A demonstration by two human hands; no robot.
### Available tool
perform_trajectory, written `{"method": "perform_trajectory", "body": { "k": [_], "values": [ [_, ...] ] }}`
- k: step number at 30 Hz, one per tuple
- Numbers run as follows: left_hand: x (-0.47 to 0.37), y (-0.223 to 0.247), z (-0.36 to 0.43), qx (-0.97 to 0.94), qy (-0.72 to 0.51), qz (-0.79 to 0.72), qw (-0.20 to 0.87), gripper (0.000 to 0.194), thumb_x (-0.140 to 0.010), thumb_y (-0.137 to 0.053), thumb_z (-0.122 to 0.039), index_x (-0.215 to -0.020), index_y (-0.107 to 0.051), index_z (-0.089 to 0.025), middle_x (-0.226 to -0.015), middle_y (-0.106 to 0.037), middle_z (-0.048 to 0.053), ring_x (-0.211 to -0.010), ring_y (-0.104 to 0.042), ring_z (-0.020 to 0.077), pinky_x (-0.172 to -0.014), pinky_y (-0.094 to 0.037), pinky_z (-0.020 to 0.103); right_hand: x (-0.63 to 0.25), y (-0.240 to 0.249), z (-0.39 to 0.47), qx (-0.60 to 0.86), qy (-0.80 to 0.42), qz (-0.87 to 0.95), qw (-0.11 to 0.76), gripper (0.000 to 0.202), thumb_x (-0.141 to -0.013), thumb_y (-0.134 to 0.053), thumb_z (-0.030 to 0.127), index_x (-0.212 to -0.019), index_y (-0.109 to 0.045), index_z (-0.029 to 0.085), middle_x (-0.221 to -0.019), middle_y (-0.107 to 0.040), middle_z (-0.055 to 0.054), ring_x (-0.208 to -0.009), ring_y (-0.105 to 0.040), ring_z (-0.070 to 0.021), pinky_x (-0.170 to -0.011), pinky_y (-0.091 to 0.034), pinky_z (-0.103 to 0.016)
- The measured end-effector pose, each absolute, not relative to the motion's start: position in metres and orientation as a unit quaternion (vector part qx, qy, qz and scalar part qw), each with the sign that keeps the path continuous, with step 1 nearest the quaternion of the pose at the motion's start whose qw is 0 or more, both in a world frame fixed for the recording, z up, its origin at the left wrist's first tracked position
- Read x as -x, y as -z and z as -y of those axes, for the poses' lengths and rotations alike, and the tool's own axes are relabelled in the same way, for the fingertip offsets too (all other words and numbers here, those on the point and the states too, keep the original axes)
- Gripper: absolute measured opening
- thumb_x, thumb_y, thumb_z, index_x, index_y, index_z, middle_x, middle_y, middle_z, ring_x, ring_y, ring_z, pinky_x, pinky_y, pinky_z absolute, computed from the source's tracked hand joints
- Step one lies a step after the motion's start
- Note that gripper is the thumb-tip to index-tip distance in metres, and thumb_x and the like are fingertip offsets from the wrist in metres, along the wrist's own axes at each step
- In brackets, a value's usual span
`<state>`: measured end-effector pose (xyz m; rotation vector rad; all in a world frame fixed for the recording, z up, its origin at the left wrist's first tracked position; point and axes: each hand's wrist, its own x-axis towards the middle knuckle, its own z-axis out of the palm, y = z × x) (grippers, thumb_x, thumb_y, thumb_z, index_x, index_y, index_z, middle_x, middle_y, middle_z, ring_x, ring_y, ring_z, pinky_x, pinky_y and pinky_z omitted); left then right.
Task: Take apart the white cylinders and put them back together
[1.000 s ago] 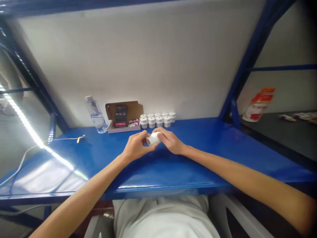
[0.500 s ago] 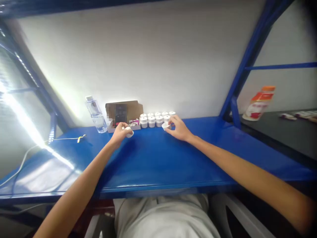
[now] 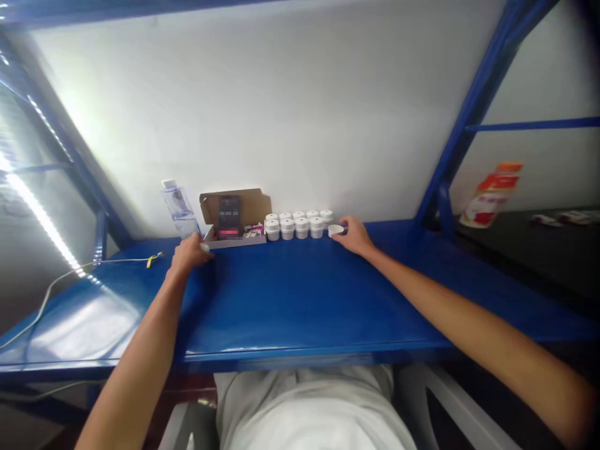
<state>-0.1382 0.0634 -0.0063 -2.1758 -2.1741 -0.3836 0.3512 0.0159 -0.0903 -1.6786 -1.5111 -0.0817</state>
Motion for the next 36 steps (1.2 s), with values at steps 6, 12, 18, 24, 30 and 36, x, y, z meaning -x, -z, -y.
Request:
{"method": "perform_trajectory", "body": {
  "k": [6,12,18,24,30,36],
  "values": [
    [0.144,0.008,-0.067,0.680,0.140,0.719,0.034,0.063,-0.070,-0.076,-0.044,-0.120,-0.050,-0.016,-0.125,-0.067,0.022,-0.117,-0.064,0.0403,-0.087,-0.050,0.038,-0.357,0.095,-0.022,0.682,0.031,0.593,0.427,0.035,-0.070,-0.072,0.034,-0.098,-0.056,0.021,-0.103,-0.065,-0.009,-0.095,-0.063,-0.0258,-0.086,-0.050,-0.036],
    [0.147,0.010,-0.071,0.671,0.141,0.727,0.027,0.064,-0.071,-0.076,-0.045,-0.122,-0.050,-0.017,-0.125,-0.068,0.021,-0.117,-0.065,0.0400,-0.087,-0.050,0.039,-0.362,0.095,-0.023,0.678,0.031,0.612,0.405,0.032,-0.072,-0.070,0.036,-0.097,-0.055,0.022,-0.104,-0.065,-0.008,-0.096,-0.062,-0.0261,-0.085,-0.049,-0.036],
    [0.147,0.010,-0.073,0.669,0.122,0.733,0.011,0.060,-0.073,-0.073,-0.047,-0.122,-0.053,-0.018,-0.125,-0.068,0.020,-0.116,-0.065,0.0396,-0.087,-0.051,0.039,-0.379,0.091,-0.021,0.731,0.034,0.535,0.423,0.034,-0.066,-0.075,0.041,-0.084,-0.053,0.022,-0.097,-0.064,-0.008,-0.094,-0.060,-0.0257,-0.082,-0.049,-0.034],
    [0.151,0.011,-0.077,0.674,0.121,0.729,0.007,0.061,-0.071,-0.071,-0.047,-0.123,-0.055,-0.020,-0.120,-0.070,0.020,-0.110,-0.067,0.0404,-0.083,-0.052,0.040,-0.374,0.086,-0.018,0.741,0.017,0.551,0.385,0.022,-0.073,-0.069,0.042,-0.068,-0.060,0.022,-0.070,-0.067,-0.004,-0.076,-0.064,-0.0242,-0.074,-0.050,-0.033],
    [0.161,0.009,-0.082,0.680,0.119,0.723,-0.018,0.061,-0.071,-0.068,-0.044,-0.126,-0.056,-0.021,-0.119,-0.072,0.015,-0.107,-0.069,0.0356,-0.080,-0.052,0.034,-0.369,0.088,-0.015,0.716,-0.012,0.595,0.366,0.037,-0.078,-0.067,0.038,-0.109,-0.074,0.019,-0.110,-0.076,-0.009,-0.103,-0.070,-0.0282,-0.093,-0.053,-0.038],
    [0.169,0.012,-0.090,0.685,0.124,0.717,-0.017,0.065,-0.072,-0.067,-0.046,-0.130,-0.055,-0.019,-0.124,-0.070,0.017,-0.112,-0.067,0.0372,-0.082,-0.051,0.036,-0.366,0.088,-0.013,0.732,-0.014,0.616,0.290,0.055,-0.086,-0.061,0.049,-0.136,-0.064,0.025,-0.137,-0.066,-0.011,-0.126,-0.060,-0.0360,-0.108,-0.043,-0.053]
  ]
}}
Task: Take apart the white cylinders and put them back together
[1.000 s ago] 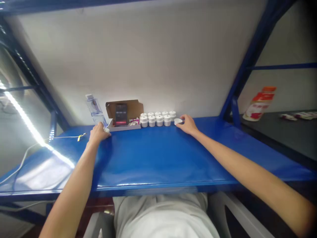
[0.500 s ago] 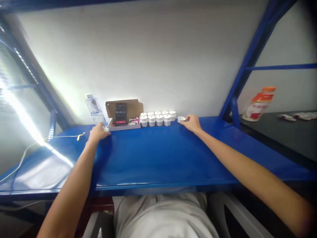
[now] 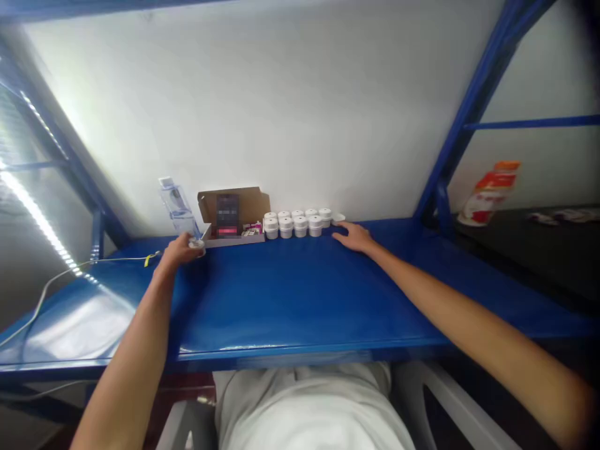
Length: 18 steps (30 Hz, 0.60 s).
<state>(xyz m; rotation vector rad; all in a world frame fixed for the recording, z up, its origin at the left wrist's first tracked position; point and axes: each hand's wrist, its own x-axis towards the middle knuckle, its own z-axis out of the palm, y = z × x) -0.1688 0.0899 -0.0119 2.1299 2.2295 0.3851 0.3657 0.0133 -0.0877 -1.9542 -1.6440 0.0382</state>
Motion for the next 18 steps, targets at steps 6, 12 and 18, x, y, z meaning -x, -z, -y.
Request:
{"method": "perform_trajectory", "body": {
  "k": [6,12,18],
  "values": [
    [0.169,0.014,-0.084,-0.670,-0.130,-0.731,0.010,0.065,-0.072,-0.069,-0.048,-0.129,-0.056,-0.019,-0.126,-0.069,0.018,-0.114,-0.066,0.0388,-0.084,-0.051,0.038,-0.360,0.085,-0.016,0.708,0.046,0.630,0.314,0.056,-0.087,-0.057,0.038,-0.138,-0.058,0.017,-0.144,-0.058,-0.015,-0.133,-0.054,-0.0334,-0.111,-0.043,-0.049],
    [0.171,0.017,-0.077,-0.675,-0.160,-0.720,0.018,0.062,-0.071,-0.071,-0.046,-0.126,-0.058,-0.020,-0.119,-0.072,0.014,-0.111,-0.067,0.0338,-0.083,-0.050,0.034,-0.351,0.065,-0.038,0.659,0.101,0.706,0.238,0.066,-0.084,-0.059,0.032,-0.148,-0.046,0.023,-0.158,-0.043,-0.013,-0.142,-0.040,-0.0386,-0.113,-0.036,-0.058],
    [0.173,0.016,-0.076,-0.673,-0.156,-0.723,0.013,0.063,-0.071,-0.069,-0.050,-0.127,-0.059,-0.021,-0.119,-0.072,0.014,-0.110,-0.067,0.0349,-0.083,-0.050,0.034,-0.346,0.052,-0.046,0.666,0.102,0.690,0.262,0.039,-0.086,-0.058,0.034,-0.121,-0.061,0.018,-0.122,-0.067,-0.017,-0.118,-0.058,-0.0353,-0.103,-0.043,-0.048]
  ]
}}
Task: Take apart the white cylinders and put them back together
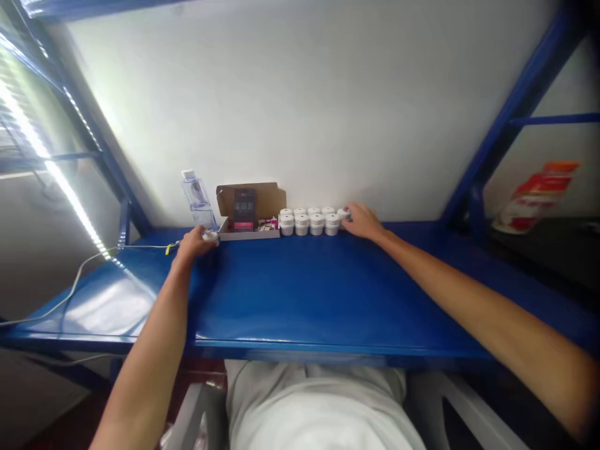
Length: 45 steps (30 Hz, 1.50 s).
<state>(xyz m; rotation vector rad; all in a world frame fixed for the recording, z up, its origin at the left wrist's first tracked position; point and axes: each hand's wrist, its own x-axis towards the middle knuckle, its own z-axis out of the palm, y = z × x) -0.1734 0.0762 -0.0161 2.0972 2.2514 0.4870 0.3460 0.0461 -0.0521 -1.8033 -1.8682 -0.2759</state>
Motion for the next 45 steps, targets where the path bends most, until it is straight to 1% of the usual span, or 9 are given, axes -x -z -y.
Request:
{"method": "perform_trajectory", "body": {
  "k": [8,15,21,25,28,34,39,42,45],
  "values": [
    [0.172,0.016,-0.076,-0.664,-0.160,-0.730,0.017,0.064,-0.071,-0.069,-0.050,-0.127,-0.056,-0.021,-0.121,-0.071,0.015,-0.112,-0.066,0.0360,-0.084,-0.050,0.035,-0.343,0.051,0.004,0.678,0.057,0.664,0.309,0.036,-0.082,-0.063,0.051,-0.104,-0.061,0.022,-0.096,-0.070,-0.008,-0.083,-0.063,-0.0255,-0.071,-0.045,-0.033],
    [0.170,0.016,-0.071,-0.629,-0.185,-0.755,0.015,0.079,-0.068,-0.073,-0.057,-0.129,-0.048,-0.014,-0.125,-0.067,0.024,-0.116,-0.064,0.0409,-0.082,-0.051,0.038,-0.312,0.033,0.030,0.644,-0.013,0.722,0.254,0.044,-0.080,-0.063,0.064,-0.071,-0.066,0.021,-0.078,-0.069,-0.005,-0.073,-0.060,-0.0210,-0.064,-0.038,-0.030],
    [0.140,-0.012,-0.047,-0.628,-0.227,-0.743,-0.031,0.075,-0.073,-0.071,-0.061,-0.129,-0.050,-0.017,-0.121,-0.068,0.021,-0.113,-0.064,0.0433,-0.087,-0.050,0.047,-0.276,0.027,0.044,0.559,-0.171,0.724,0.367,0.062,-0.090,-0.045,0.073,-0.059,-0.054,0.021,-0.057,-0.056,-0.002,-0.055,-0.050,-0.0159,-0.053,-0.035,-0.029],
    [0.067,-0.012,-0.008,-0.762,-0.364,-0.529,0.083,0.050,-0.087,-0.058,-0.063,-0.111,-0.062,-0.019,-0.099,-0.072,0.010,-0.095,-0.067,0.0261,-0.084,-0.051,0.034,-0.252,0.033,0.049,0.529,-0.366,0.636,0.426,0.067,-0.091,-0.037,0.080,-0.065,-0.053,0.021,-0.049,-0.050,-0.001,-0.042,-0.041,-0.0132,-0.041,-0.030,-0.028],
    [0.012,0.007,0.023,-0.866,-0.334,-0.304,0.216,0.057,-0.084,-0.066,-0.058,-0.127,-0.057,-0.020,-0.102,-0.071,0.008,-0.082,-0.066,0.0211,-0.074,-0.052,0.030,-0.233,0.037,0.055,0.494,-0.488,0.578,0.429,0.059,-0.093,-0.041,0.076,-0.075,-0.055,0.021,-0.051,-0.049,0.000,-0.040,-0.035,-0.0108,-0.035,-0.024,-0.024],
    [-0.012,0.030,0.041,-0.943,-0.268,-0.199,0.004,0.035,-0.097,-0.052,-0.031,-0.131,-0.057,-0.024,-0.121,-0.064,0.012,-0.097,-0.064,0.0215,-0.085,-0.052,0.033,-0.220,0.035,0.067,0.437,-0.647,0.500,0.374,0.058,-0.097,-0.035,0.072,-0.074,-0.048,0.021,-0.050,-0.038,0.006,-0.038,-0.023,-0.0059,-0.034,-0.019,-0.018],
    [-0.010,0.032,0.041,-0.949,-0.262,-0.141,-0.099,0.036,-0.096,-0.045,-0.015,-0.126,-0.062,-0.026,-0.127,-0.062,0.014,-0.106,-0.062,0.0220,-0.096,-0.049,0.038,-0.222,0.037,0.065,0.464,-0.613,0.527,0.362,0.063,-0.088,-0.043,0.082,-0.068,-0.042,0.023,-0.049,-0.028,0.008,-0.040,-0.015,-0.0060,-0.036,-0.010,-0.019],
    [-0.017,0.032,0.045,-0.924,-0.324,-0.201,0.021,0.032,-0.096,-0.057,-0.035,-0.125,-0.060,-0.024,-0.113,-0.067,0.011,-0.094,-0.064,0.0208,-0.087,-0.052,0.035,-0.217,0.042,0.066,0.455,-0.524,0.568,0.442,0.058,-0.091,-0.042,0.078,-0.075,-0.049,0.023,-0.053,-0.037,0.005,-0.043,-0.027,-0.0098,-0.037,-0.020,-0.023],
    [-0.022,0.033,0.042,-0.830,-0.400,-0.308,0.238,0.036,-0.092,-0.059,-0.055,-0.106,-0.063,-0.021,-0.078,-0.067,0.005,-0.069,-0.063,0.0181,-0.066,-0.050,0.031,-0.217,0.042,0.067,0.410,-0.328,0.694,0.494,0.044,-0.096,-0.046,0.065,-0.096,-0.058,0.023,-0.074,-0.058,-0.002,-0.063,-0.054,-0.0176,-0.058,-0.048,-0.030]
  ]
}}
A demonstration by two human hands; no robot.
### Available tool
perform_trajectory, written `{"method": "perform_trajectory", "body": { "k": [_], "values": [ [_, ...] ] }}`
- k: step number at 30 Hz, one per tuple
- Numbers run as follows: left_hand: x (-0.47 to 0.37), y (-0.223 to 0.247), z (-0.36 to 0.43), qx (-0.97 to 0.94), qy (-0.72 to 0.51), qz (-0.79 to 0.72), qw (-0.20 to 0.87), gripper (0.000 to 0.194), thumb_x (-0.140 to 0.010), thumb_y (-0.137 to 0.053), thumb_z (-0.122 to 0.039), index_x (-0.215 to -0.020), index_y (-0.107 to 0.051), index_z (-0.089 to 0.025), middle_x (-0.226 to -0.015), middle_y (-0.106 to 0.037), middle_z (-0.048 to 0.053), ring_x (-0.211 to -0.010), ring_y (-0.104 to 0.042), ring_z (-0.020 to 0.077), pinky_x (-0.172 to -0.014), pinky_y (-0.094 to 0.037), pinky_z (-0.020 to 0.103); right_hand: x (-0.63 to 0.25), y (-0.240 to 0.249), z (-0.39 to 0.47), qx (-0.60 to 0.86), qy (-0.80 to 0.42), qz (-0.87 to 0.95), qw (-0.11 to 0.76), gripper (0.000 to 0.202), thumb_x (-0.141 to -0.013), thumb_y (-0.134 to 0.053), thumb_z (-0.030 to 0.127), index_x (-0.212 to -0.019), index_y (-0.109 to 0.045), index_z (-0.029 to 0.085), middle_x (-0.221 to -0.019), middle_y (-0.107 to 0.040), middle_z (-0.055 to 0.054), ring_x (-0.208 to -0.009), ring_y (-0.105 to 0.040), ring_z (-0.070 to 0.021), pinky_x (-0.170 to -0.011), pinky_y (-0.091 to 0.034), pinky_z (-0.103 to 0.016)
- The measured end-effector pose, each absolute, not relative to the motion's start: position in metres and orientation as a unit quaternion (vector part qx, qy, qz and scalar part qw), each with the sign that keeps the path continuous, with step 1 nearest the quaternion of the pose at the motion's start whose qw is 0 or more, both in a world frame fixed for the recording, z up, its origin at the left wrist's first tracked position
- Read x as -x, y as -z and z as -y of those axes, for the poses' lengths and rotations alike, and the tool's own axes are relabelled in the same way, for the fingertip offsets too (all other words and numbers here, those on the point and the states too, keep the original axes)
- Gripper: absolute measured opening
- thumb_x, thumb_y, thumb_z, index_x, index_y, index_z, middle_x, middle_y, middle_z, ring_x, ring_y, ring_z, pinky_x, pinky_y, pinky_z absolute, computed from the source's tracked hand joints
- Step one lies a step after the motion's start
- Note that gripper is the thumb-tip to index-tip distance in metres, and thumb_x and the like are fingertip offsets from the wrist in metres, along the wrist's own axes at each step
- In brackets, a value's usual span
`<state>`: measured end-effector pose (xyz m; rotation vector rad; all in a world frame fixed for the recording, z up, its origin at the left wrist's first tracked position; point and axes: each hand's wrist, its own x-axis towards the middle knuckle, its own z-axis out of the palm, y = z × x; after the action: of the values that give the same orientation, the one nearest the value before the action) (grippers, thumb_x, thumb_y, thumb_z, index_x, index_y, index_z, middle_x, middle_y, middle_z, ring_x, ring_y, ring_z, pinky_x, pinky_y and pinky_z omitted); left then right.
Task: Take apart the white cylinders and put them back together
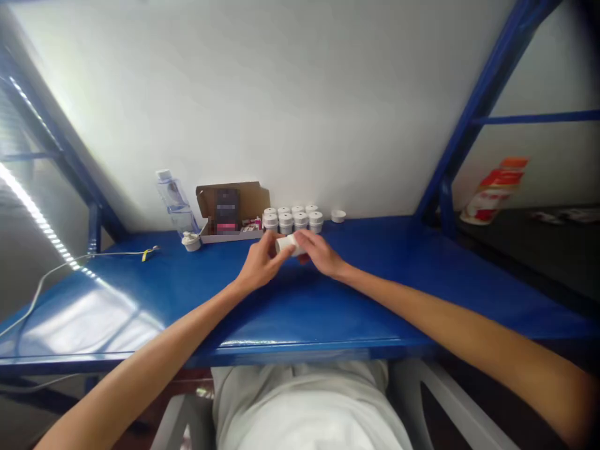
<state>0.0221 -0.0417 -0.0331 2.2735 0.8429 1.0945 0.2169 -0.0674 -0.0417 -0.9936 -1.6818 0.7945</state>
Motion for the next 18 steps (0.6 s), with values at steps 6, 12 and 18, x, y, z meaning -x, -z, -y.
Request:
{"method": "perform_trajectory", "body": {
  "k": [6,12,18],
  "values": [
    [-0.004,0.030,0.006,-0.575,-0.469,-0.387,0.549,0.041,-0.088,-0.055,-0.057,-0.088,-0.063,-0.016,-0.066,-0.063,0.004,-0.056,-0.057,0.0151,-0.051,-0.043,0.027,-0.271,0.038,0.037,0.405,0.028,0.795,0.451,0.029,-0.086,-0.066,0.030,-0.113,-0.058,0.024,-0.121,-0.060,-0.011,-0.120,-0.055,-0.0306,-0.106,-0.043,-0.048],
    [0.024,0.022,-0.019,-0.559,-0.500,-0.370,0.548,0.026,-0.065,-0.072,-0.024,-0.082,-0.054,-0.018,-0.086,-0.064,0.003,-0.080,-0.065,0.0153,-0.072,-0.050,0.027,-0.350,0.064,0.001,0.644,0.020,0.637,0.424,0.031,-0.079,-0.070,0.037,-0.104,-0.057,0.023,-0.101,-0.064,-0.008,-0.097,-0.062,-0.0261,-0.088,-0.050,-0.037],
    [0.031,0.032,-0.029,-0.670,-0.439,-0.436,0.411,0.035,-0.063,-0.076,-0.029,-0.091,-0.059,-0.017,-0.090,-0.066,0.005,-0.084,-0.065,0.0204,-0.074,-0.050,0.032,-0.377,0.083,-0.009,0.730,-0.018,0.560,0.392,0.037,-0.076,-0.073,0.047,-0.093,-0.051,0.023,-0.089,-0.066,-0.005,-0.082,-0.064,-0.0245,-0.072,-0.049,-0.034]
  ]
}}
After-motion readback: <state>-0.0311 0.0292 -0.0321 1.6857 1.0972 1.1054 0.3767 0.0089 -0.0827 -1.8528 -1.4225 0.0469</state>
